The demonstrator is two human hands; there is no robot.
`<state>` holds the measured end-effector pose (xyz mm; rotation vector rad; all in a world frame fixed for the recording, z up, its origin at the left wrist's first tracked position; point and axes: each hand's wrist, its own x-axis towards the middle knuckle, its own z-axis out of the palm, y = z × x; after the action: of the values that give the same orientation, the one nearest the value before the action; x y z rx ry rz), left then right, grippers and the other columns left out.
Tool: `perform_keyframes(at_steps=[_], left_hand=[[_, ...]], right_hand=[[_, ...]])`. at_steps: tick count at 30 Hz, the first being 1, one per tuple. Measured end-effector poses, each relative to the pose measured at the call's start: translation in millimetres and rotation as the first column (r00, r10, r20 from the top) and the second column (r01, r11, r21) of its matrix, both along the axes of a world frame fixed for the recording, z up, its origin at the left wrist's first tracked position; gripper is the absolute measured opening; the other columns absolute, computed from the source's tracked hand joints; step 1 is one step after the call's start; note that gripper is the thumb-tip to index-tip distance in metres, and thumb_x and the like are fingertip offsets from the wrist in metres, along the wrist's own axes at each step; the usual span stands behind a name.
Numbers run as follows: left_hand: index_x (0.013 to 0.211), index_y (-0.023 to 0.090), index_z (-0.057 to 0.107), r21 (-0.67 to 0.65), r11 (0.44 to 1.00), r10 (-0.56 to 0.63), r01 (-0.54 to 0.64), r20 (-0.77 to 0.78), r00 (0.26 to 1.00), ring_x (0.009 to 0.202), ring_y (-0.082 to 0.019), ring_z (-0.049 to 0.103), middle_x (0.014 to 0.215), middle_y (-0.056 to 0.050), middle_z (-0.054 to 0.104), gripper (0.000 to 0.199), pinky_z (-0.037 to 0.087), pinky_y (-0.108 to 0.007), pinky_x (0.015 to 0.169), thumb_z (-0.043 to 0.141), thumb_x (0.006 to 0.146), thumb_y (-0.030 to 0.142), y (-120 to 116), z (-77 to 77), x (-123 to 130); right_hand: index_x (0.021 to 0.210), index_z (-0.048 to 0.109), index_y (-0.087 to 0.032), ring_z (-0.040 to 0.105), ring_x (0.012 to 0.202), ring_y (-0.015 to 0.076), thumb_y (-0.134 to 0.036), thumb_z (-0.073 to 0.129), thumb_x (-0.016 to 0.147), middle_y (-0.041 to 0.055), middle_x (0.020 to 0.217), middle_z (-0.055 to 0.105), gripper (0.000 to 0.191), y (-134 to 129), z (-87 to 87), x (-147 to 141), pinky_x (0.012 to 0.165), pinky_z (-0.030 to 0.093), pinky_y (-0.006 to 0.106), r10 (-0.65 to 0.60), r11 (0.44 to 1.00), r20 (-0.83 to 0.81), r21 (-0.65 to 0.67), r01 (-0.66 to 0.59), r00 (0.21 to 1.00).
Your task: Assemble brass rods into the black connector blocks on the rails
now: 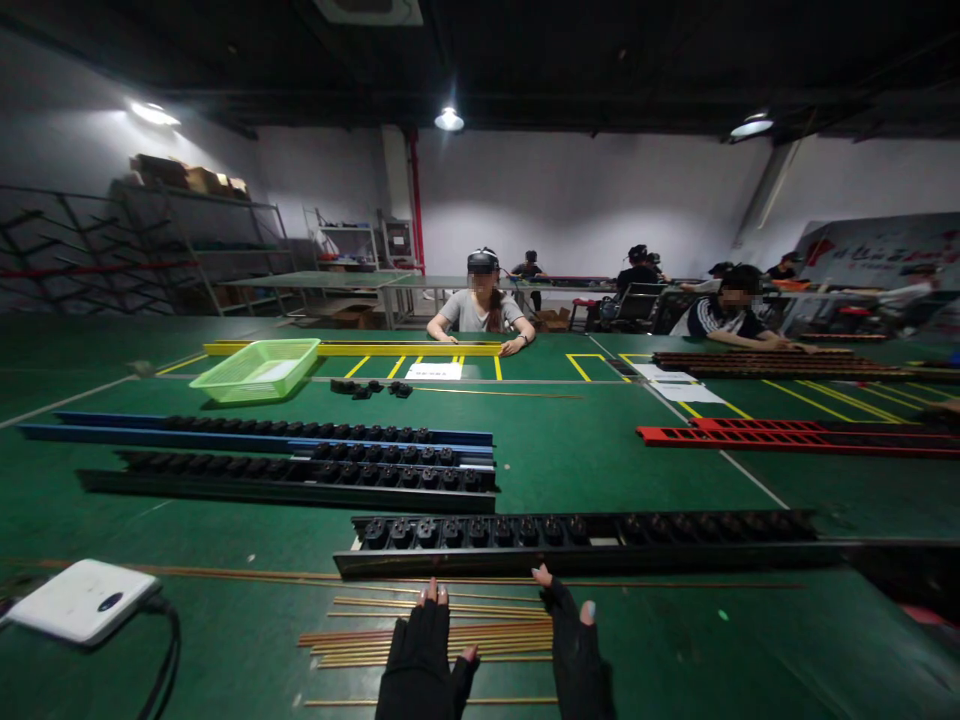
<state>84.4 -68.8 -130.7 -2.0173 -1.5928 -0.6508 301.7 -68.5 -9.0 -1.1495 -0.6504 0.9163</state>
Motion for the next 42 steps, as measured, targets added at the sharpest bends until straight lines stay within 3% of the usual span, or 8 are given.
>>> perform_keyframes(at_steps=[4,16,22,26,33,37,42], left_hand=[[0.16,0.012,0.03,-0.042,0.997,0.062,-0.057,0.108,0.992,0.135,-0.033,0.057,0.149,-0.018,0.059,0.074,0.044,-0.05,0.109,0.05,0.094,0.04,-2,-1.3,12],[0.151,0.01,0.049,-0.034,0.994,0.11,-0.106,0.127,0.986,0.134,-0.034,0.057,0.145,-0.02,0.062,0.063,0.045,-0.051,0.108,0.05,0.094,0.04,-9,-7.0,20],[0.159,0.013,0.035,-0.03,0.994,0.108,-0.105,0.148,0.983,0.135,-0.033,0.056,0.148,-0.018,0.059,0.071,0.042,-0.051,0.111,0.051,0.094,0.039,-11,-1.9,23],[0.161,0.009,0.028,-0.014,0.994,0.105,-0.104,0.142,0.984,0.135,-0.034,0.056,0.148,-0.021,0.058,0.076,0.043,-0.052,0.11,0.05,0.094,0.04,-12,-0.6,25],[0.144,0.009,0.054,0.022,0.993,0.114,-0.117,0.123,0.986,0.134,-0.032,0.057,0.146,-0.02,0.06,0.058,0.044,-0.049,0.11,0.051,0.094,0.038,-11,6.3,28],[0.13,0.005,0.061,0.038,0.992,0.119,-0.123,0.104,0.987,0.134,-0.036,0.056,0.147,-0.026,0.057,0.054,0.043,-0.051,0.11,0.054,0.093,0.043,-1,15.2,31],[0.112,0.012,0.067,0.011,0.994,0.111,-0.113,0.131,0.985,0.134,-0.037,0.056,0.147,-0.027,0.057,0.04,0.044,-0.051,0.107,0.056,0.09,0.044,12,16.4,32]], right_hand=[[0.122,0.066,-0.023,0.064,0.113,0.0226,-0.049,0.061,0.099,0.0083,0.131,0.065,0.035,-2,-1.1,-3,0.1,0.055,0.046,0.012,1.0,0.006,-0.015,-0.012,1.0],[0.125,0.064,-0.023,0.064,0.111,0.0223,-0.046,0.062,0.098,0.0084,0.131,0.064,0.035,-5,-1.6,0,0.096,0.057,0.045,0.014,1.0,0.017,0.008,-0.015,1.0],[0.125,0.064,-0.023,0.064,0.111,0.0222,-0.046,0.062,0.099,0.0084,0.131,0.064,0.035,-5,0.1,-1,0.096,0.058,0.045,0.01,1.0,0.013,0.005,-0.01,1.0],[0.125,0.064,-0.023,0.065,0.11,0.0217,-0.045,0.062,0.099,0.0084,0.131,0.064,0.035,-4,1.4,1,0.095,0.058,0.044,-0.002,1.0,0.004,0.005,0.002,1.0],[0.125,0.064,-0.024,0.064,0.11,0.0219,-0.047,0.061,0.098,0.0082,0.13,0.064,0.035,-18,2.2,12,0.094,0.058,0.043,-0.025,1.0,-0.018,-0.002,0.025,1.0],[0.124,0.064,-0.023,0.065,0.11,0.0219,-0.047,0.062,0.098,0.0083,0.13,0.065,0.036,-24,3.8,18,0.095,0.058,0.044,-0.023,1.0,-0.006,-0.015,0.023,1.0],[0.122,0.066,-0.023,0.065,0.111,0.0222,-0.048,0.061,0.099,0.008,0.129,0.066,0.035,-14,8.1,11,0.097,0.057,0.045,-0.021,1.0,0.016,-0.012,0.022,1.0]])
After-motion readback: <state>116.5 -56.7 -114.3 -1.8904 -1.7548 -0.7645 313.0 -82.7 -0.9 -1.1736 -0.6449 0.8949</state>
